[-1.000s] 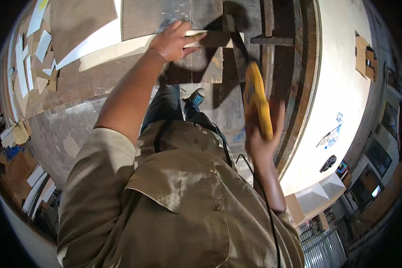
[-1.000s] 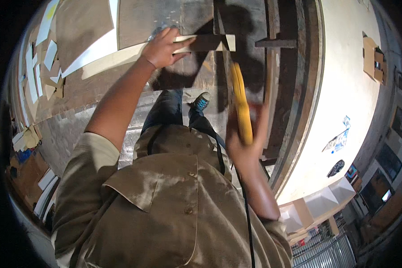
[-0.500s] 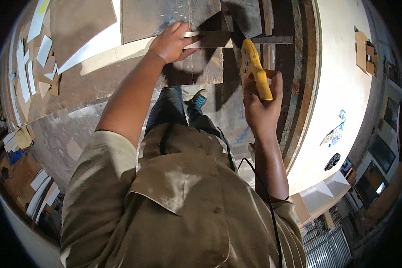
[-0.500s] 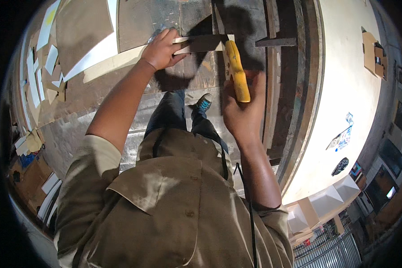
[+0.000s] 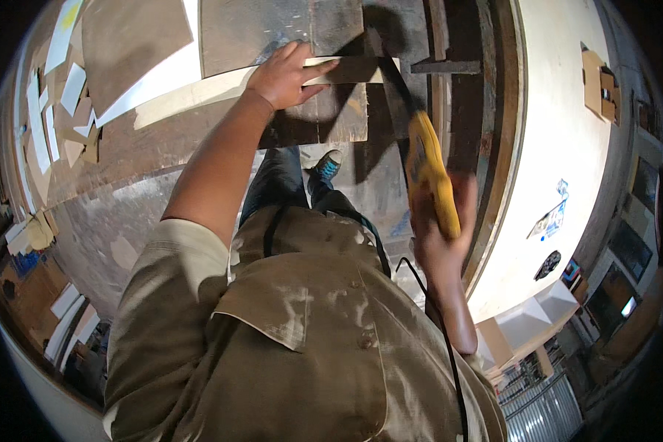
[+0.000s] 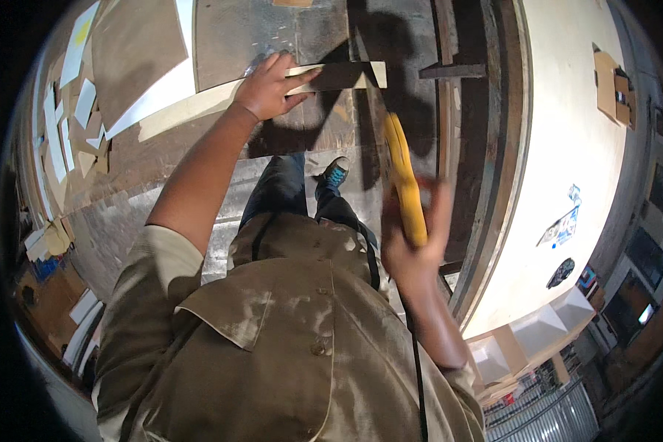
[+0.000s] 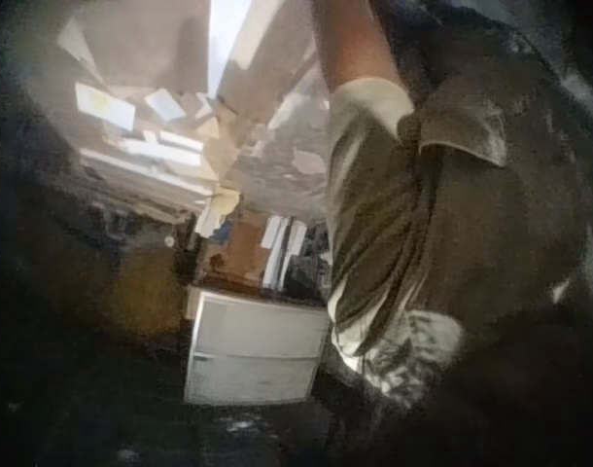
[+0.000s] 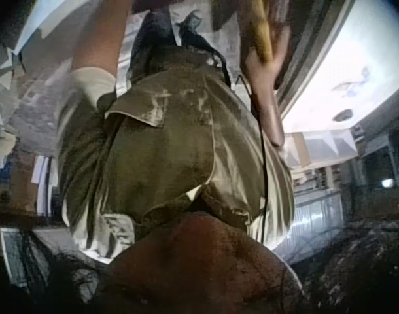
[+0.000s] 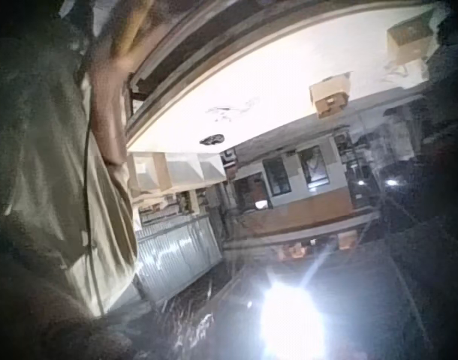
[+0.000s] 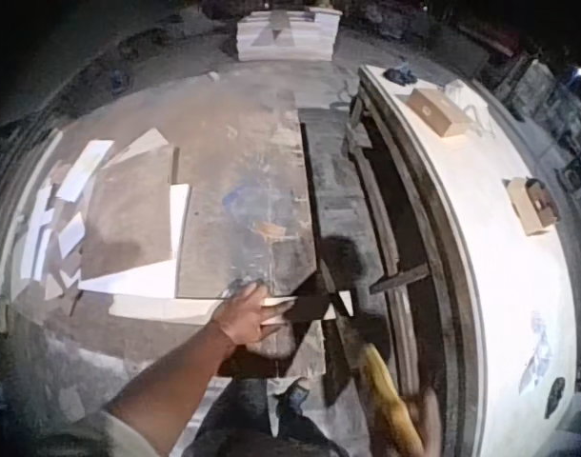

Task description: The person saws a wooden plank on a workbench using a hand saw.

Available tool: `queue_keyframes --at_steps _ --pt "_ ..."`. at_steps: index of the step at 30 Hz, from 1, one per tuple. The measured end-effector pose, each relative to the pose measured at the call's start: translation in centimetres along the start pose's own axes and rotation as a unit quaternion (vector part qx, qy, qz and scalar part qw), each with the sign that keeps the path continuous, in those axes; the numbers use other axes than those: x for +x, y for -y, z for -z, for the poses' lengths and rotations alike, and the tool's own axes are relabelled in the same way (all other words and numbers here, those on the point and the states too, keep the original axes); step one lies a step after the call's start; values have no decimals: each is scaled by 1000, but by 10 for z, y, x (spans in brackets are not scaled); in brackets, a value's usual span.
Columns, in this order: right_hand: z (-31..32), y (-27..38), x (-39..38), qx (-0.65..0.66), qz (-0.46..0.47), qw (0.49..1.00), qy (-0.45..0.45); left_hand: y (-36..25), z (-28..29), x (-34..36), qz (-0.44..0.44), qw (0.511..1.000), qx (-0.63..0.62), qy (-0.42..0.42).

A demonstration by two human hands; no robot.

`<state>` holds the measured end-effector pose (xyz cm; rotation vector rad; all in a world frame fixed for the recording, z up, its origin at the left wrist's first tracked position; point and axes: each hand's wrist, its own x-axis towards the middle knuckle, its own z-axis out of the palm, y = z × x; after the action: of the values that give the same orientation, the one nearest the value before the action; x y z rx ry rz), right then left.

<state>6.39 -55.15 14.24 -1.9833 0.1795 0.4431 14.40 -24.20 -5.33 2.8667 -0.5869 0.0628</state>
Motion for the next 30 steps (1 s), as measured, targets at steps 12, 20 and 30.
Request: queue_keyframes --at_steps 12,20,30 --pt "3 16 -22 37 -29 997 -54 -6 12 10 3 1000 -5 20" --pt "-4 -10 -41 48 152 987 -10 -2 8 6 -7 1000 -12 -14" --pt "-38 -35 -33 -32 219 974 -44 -3 6 4 -16 999 -23 -19"
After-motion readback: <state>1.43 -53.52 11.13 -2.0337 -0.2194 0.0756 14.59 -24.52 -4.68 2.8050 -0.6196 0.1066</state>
